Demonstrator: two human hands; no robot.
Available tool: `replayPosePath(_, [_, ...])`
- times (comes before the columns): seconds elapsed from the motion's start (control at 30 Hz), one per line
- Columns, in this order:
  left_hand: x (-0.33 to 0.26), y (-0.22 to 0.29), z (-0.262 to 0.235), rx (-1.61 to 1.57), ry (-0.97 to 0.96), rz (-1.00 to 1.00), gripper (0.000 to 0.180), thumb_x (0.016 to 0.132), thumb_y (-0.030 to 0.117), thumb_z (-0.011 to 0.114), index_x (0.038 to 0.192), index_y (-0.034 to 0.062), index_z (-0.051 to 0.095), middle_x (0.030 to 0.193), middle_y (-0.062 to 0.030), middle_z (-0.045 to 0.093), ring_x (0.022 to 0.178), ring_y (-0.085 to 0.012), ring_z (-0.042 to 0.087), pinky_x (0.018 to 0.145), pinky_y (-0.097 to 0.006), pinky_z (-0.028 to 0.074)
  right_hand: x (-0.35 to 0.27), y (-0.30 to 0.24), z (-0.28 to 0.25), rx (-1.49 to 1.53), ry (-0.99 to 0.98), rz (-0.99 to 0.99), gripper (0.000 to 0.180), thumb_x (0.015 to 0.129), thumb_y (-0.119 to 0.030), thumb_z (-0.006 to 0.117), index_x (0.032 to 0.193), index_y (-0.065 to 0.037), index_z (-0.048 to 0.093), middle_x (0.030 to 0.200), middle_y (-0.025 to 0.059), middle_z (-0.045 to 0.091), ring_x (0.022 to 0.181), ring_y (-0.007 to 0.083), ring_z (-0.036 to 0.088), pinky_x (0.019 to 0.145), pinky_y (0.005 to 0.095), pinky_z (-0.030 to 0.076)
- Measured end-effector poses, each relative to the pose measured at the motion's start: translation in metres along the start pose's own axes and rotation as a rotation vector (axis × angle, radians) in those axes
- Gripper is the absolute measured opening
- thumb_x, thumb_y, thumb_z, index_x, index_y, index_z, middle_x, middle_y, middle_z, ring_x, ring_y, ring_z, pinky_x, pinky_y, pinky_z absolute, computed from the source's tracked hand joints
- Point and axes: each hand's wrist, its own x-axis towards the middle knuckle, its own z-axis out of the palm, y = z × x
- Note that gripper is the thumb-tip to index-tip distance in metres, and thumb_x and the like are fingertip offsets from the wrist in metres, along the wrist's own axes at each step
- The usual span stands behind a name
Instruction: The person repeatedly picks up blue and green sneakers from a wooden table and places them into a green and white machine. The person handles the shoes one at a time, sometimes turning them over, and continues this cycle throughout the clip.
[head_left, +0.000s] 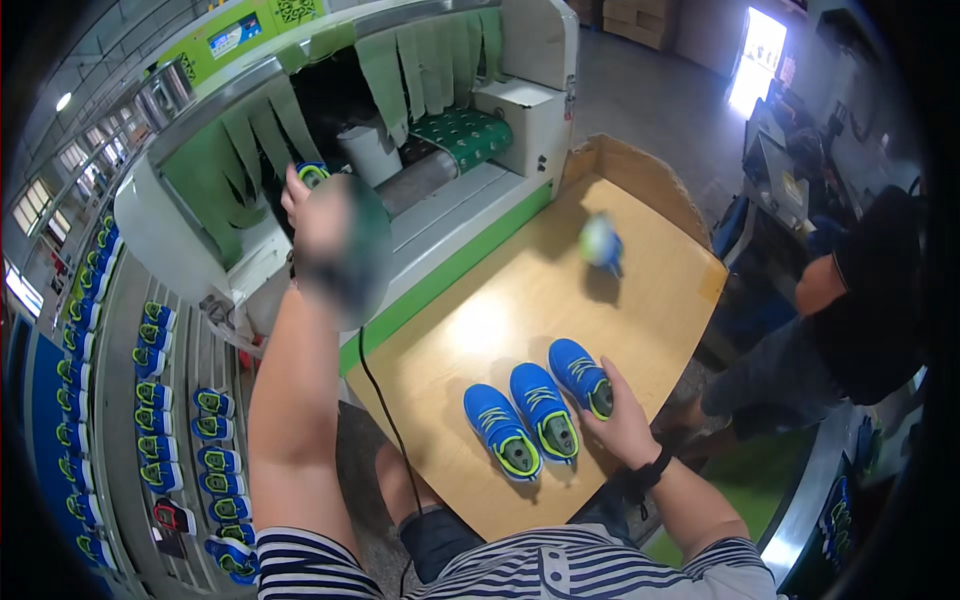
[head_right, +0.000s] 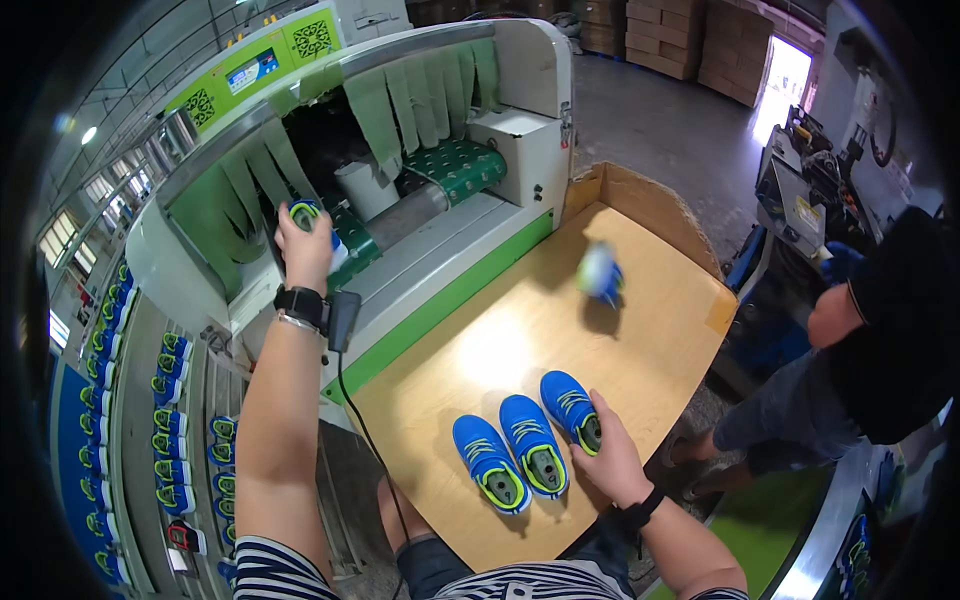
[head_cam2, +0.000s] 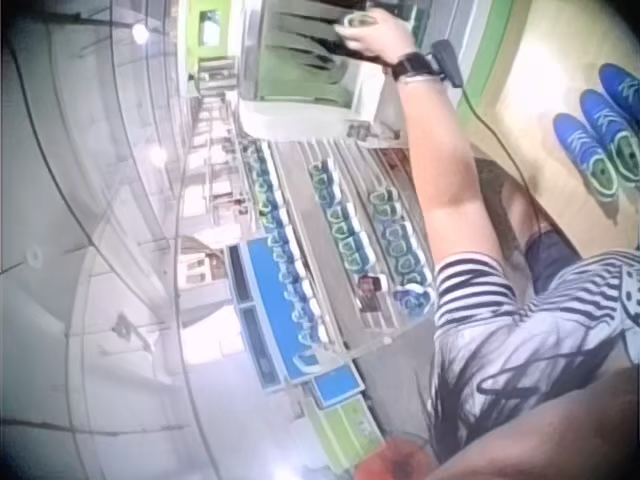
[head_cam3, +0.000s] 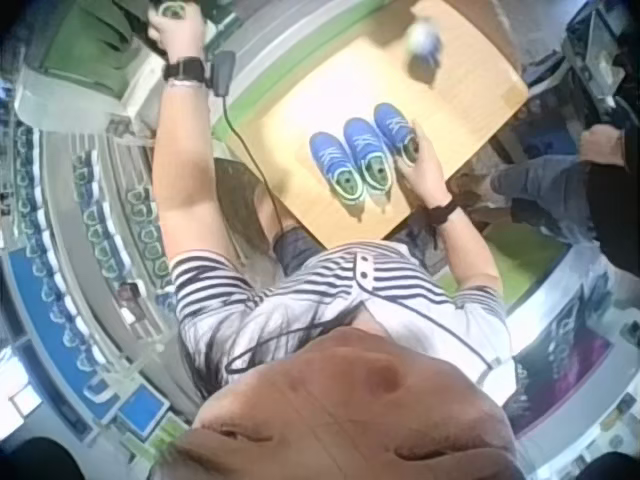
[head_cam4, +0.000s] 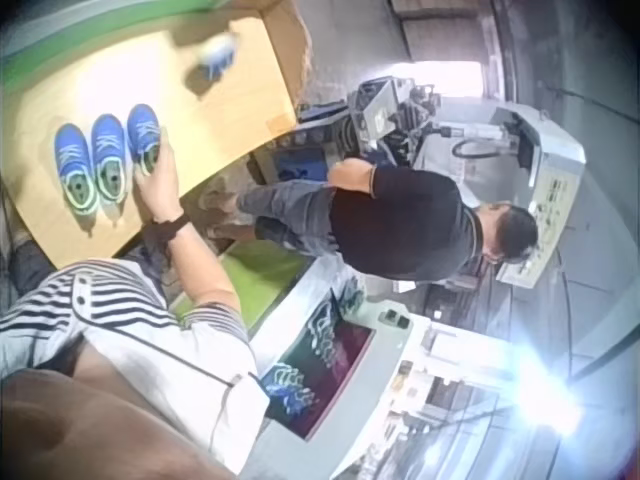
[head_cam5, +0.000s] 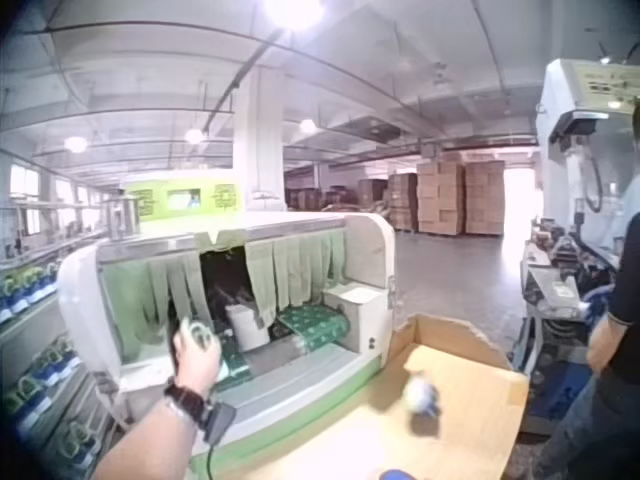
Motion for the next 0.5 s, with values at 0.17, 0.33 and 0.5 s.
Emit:
replayPosePath(0.17, [-0.041, -0.013, -0.001, -0.204, -0.071, 0.259, 0.076, 0.098, 0.026, 0.063, 0.156, -0.0029, 0.023, 0.160, -0.0256, 0.024, 0.149, -0.0375, 0.025, 0.121, -0.040, 0.023, 0.058, -0.023, -0.049, 0.212, 0.105, 0.071, 0.072, 0.081, -0.017, 0.081, 0.138, -0.008, 0.039, 0.116, 0.0162, 0.063, 0.111, 0.0264, 0.064, 0.096, 0.0390, 0.051])
replayPosePath(0.33, [-0.183, -0.062, -0.042, 0.186, -0.696, 0.288, 0.091, 0.089, 0.025, 0.070, 0.162, 0.0125, 0.017, 0.166, -0.0274, -0.002, 0.153, -0.0478, 0.003, 0.122, -0.056, 0.013, 0.223, -0.144, -0.070, 0.311, 0.343, -0.595, 0.070, 0.083, -0.021, 0.080, 0.140, -0.012, 0.040, 0.123, 0.0196, 0.062, 0.115, 0.0350, 0.064, 0.096, 0.0425, 0.051])
replayPosePath(0.5, [-0.260, -0.137, -0.026, 0.637, -0.977, 0.050, 0.089, 0.093, 0.054, 0.057, 0.162, 0.0150, 0.015, 0.168, -0.0226, 0.000, 0.153, -0.0483, 0.001, 0.113, -0.075, 0.005, 0.395, -0.161, -0.008, -0.012, 0.221, -0.559, 0.070, 0.088, -0.017, 0.072, 0.149, -0.020, 0.038, 0.125, 0.0261, 0.061, 0.115, 0.0414, 0.061, 0.097, 0.0452, 0.049])
